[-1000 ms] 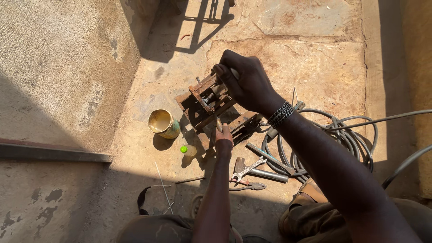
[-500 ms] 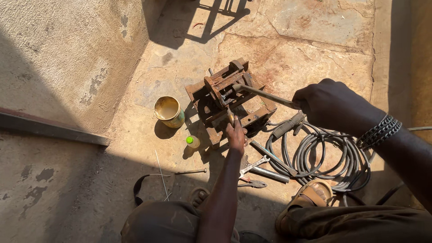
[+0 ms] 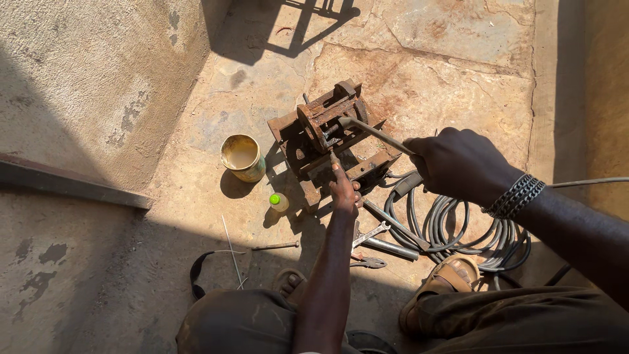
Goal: The person squats on the ground working on a rusty mechanical device. They hold the device steady with one hand while turning a bolt with a spanner, and at times pour liquid from a small bottle onto the mechanism before continuing to work the spanner.
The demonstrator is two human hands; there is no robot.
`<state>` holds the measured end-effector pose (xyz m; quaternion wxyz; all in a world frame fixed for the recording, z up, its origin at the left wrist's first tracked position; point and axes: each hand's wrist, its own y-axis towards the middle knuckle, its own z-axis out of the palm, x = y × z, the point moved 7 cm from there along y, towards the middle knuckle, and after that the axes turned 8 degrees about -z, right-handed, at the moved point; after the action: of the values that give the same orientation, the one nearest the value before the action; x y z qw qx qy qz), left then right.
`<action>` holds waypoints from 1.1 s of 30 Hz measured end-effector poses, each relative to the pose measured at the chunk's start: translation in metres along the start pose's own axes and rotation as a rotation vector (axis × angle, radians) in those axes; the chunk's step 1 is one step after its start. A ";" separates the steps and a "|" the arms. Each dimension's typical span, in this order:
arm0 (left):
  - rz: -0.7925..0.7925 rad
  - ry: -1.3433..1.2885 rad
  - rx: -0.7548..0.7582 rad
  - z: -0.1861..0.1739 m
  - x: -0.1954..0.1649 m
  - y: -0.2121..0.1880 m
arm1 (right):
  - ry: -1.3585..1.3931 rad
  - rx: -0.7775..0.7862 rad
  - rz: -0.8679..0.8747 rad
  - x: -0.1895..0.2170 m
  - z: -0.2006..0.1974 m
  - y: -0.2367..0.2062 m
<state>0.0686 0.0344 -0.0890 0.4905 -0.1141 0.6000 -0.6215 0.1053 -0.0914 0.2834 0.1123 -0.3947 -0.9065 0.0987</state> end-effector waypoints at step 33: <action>0.693 0.516 -0.450 -0.001 -0.018 -0.017 | 1.258 -1.198 -0.887 -0.008 -0.015 0.027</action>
<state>0.0688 0.0446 -0.0665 0.4671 0.1469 0.8241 -0.2847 0.1336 -0.0776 0.2892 0.3836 0.0102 -0.6474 -0.6585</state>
